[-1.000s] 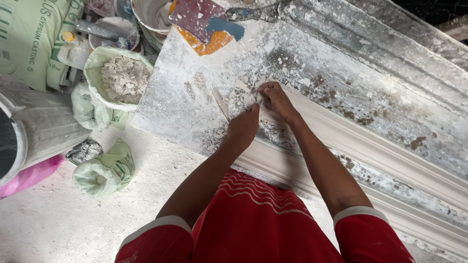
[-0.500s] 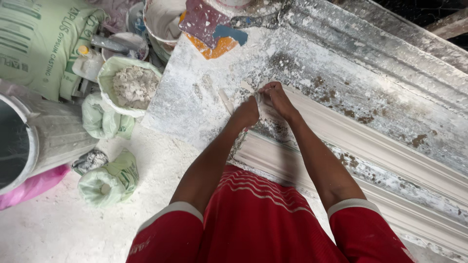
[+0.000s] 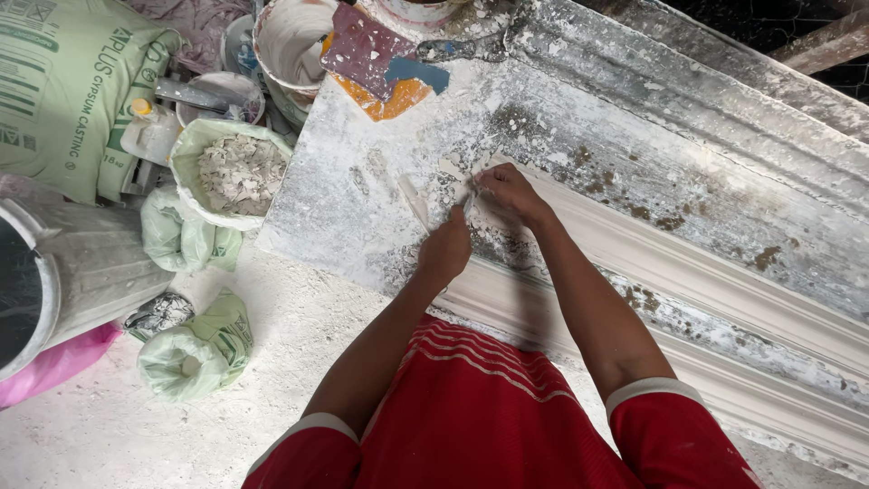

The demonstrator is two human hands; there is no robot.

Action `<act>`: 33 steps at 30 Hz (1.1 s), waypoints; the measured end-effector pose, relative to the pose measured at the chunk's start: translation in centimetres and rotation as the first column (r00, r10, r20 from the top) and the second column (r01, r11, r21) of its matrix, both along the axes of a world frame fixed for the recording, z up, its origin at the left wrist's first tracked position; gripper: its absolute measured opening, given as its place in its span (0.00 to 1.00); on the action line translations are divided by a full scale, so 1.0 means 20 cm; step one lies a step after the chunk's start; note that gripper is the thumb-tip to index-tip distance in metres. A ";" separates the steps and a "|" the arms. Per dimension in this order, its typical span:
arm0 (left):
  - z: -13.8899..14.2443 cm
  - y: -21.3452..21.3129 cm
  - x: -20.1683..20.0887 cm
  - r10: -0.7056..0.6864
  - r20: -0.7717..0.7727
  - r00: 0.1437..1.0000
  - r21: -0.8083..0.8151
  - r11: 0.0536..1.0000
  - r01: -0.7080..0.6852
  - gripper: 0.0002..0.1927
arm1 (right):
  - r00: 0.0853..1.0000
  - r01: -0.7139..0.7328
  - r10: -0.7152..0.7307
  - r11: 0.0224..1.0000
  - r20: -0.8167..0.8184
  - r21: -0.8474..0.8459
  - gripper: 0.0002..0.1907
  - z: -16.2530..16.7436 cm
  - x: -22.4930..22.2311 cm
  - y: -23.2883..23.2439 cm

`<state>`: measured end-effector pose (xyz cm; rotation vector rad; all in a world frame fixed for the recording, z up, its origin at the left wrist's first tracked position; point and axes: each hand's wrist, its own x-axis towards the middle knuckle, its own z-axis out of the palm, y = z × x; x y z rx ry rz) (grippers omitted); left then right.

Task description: The person uses a small hand scraper to remove dried plaster residue from the grooved surface of a plaster cornice mold, working along the mold channels and corners section by section, then lifts a long finished molding strip out of the mold.

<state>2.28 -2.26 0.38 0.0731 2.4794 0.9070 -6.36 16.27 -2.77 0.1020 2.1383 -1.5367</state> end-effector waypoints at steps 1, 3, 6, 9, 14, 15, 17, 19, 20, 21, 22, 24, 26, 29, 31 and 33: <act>0.01 -0.01 -0.01 0.018 -0.001 1.000 0.010 1.000 -0.018 0.19 | 0.996 0.002 -0.003 1.000 0.086 0.018 0.21 0.00 -0.01 0.00; 0.02 -0.03 -0.03 -0.030 -0.017 0.999 -0.035 0.999 0.029 0.20 | 0.986 0.023 -0.042 0.993 0.162 0.117 0.23 0.00 -0.02 -0.01; -0.01 -0.06 -0.06 -0.106 -0.092 0.990 -0.084 0.992 0.098 0.17 | 0.981 0.140 -0.168 0.960 0.097 0.242 0.22 -0.03 -0.02 -0.03; -0.06 -0.07 -0.09 -0.212 -0.188 0.959 -0.177 0.968 0.179 0.12 | 0.962 0.271 -0.273 0.957 0.008 0.107 0.18 -0.09 0.00 -0.04; -0.15 -0.07 -0.17 -0.287 -0.290 0.913 -0.233 0.946 0.223 0.09 | 0.975 0.213 -0.213 0.977 0.059 0.006 0.23 -0.10 -0.02 0.01; -0.16 -0.07 -0.19 -0.294 -0.311 0.904 -0.228 0.946 0.229 0.09 | 0.990 0.138 -0.139 0.989 0.014 0.052 0.22 -0.08 -0.03 0.02; -0.17 -0.09 -0.23 -0.327 -0.330 0.886 -0.235 0.937 0.258 0.08 | 0.997 -0.009 0.020 0.988 -0.071 0.153 0.20 -0.03 -0.05 0.04; -0.17 -0.10 -0.26 -0.380 -0.304 0.874 -0.263 0.915 0.307 0.08 | 0.995 -0.034 0.061 0.952 -0.079 0.306 0.21 0.03 -0.07 0.06; -0.16 -0.11 -0.28 -0.400 -0.311 0.862 -0.277 0.906 0.321 0.08 | 0.994 -0.043 0.078 0.924 -0.079 0.381 0.21 0.05 -0.07 0.06; -0.16 -0.12 -0.30 -0.418 -0.320 0.850 -0.294 0.897 0.331 0.08 | 0.982 -0.037 0.108 0.912 -0.152 0.409 0.20 0.06 -0.07 0.06; -0.15 -0.13 -0.31 -0.434 -0.328 0.839 -0.312 0.888 0.337 0.08 | 0.964 -0.032 0.143 0.900 -0.225 0.435 0.18 0.07 -0.07 0.05; -0.13 -0.14 -0.34 -0.453 -0.269 0.850 -0.280 0.881 0.381 0.07 | 0.909 0.023 0.176 0.884 -0.378 0.467 0.14 0.06 -0.05 0.04; -0.12 -0.15 -0.37 -0.497 -0.245 0.832 -0.305 0.855 0.421 0.08 | 0.818 0.112 0.185 0.877 -0.544 0.467 0.10 0.02 -0.04 0.03; -0.08 -0.14 -0.43 -0.560 -0.217 0.799 -0.367 0.806 0.465 0.11 | 0.762 0.214 0.165 0.849 -0.627 0.484 0.09 -0.05 -0.04 0.02; -0.04 -0.11 -0.48 -0.537 -0.175 0.825 -0.324 0.823 0.467 0.12 | 0.793 0.174 0.201 0.830 -0.575 0.529 0.09 -0.08 -0.07 0.03; 0.00 -0.07 -0.52 -0.526 -0.149 0.837 -0.309 0.829 0.466 0.14 | 0.803 0.160 0.212 0.824 -0.557 0.544 0.09 -0.09 -0.11 0.05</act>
